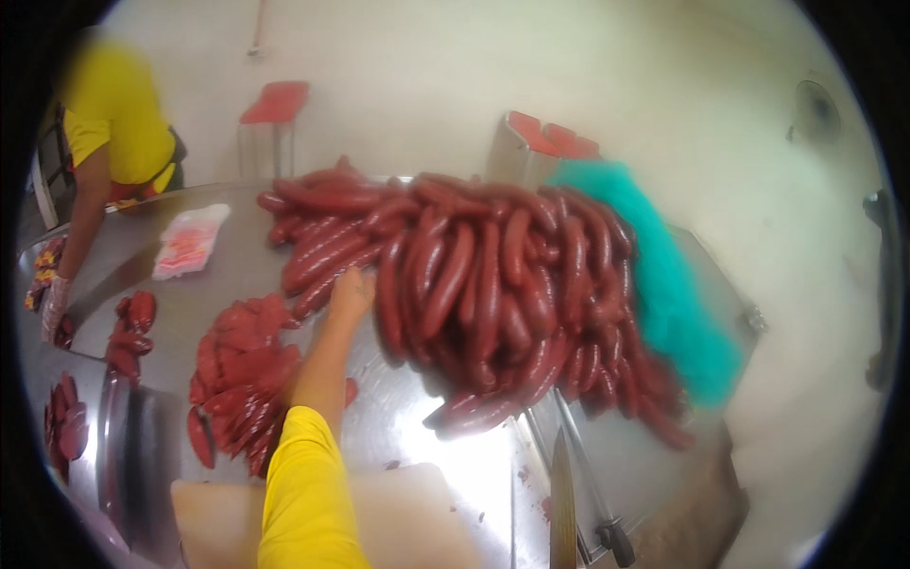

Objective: The person slices long pieces of raw meat on a white cutting board using a knife. The person places the sliced pieces onto a digital scale and then moves them aside. Another person in the background is packaging meat into plastic bags.

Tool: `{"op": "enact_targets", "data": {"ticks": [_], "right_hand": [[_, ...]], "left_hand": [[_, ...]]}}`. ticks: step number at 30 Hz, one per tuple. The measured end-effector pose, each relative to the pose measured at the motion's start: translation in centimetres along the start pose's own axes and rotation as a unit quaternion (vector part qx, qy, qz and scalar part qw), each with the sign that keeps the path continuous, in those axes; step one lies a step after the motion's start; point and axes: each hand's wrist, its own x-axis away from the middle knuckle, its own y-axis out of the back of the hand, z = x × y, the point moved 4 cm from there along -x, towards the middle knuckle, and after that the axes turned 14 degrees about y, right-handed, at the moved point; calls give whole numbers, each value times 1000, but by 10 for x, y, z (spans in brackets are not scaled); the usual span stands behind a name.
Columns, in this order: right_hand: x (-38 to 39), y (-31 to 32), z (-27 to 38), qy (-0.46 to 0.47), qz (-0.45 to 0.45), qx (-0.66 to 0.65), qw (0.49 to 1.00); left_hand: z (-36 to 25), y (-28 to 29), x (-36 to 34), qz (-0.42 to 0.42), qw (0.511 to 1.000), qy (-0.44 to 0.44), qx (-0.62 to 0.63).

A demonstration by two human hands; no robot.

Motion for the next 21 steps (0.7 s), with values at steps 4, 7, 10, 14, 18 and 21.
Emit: {"op": "enact_targets", "data": {"ticks": [4, 7, 10, 14, 18, 21], "right_hand": [[5, 5, -20, -18, -10, 28, 999], [2, -2, -16, -49, -7, 13, 999], [-13, -11, 4, -30, -10, -51, 998], [-13, 6, 35, 37, -7, -88, 995], [-15, 19, 57, 152, 4, -135, 979], [-44, 22, 81, 477, -80, -23, 875]], "left_hand": [[-15, -48, -15, 117, 985, 124, 9], [-13, -48, -14, 205, 963, 173, 16], [-8, -35, 4, 233, 958, 158, -61], [-15, 4, 40, 297, 882, 217, 295], [-53, 111, 98, 144, 949, 57, 273], [-74, 196, 185, 204, 973, 18, 112]]}}
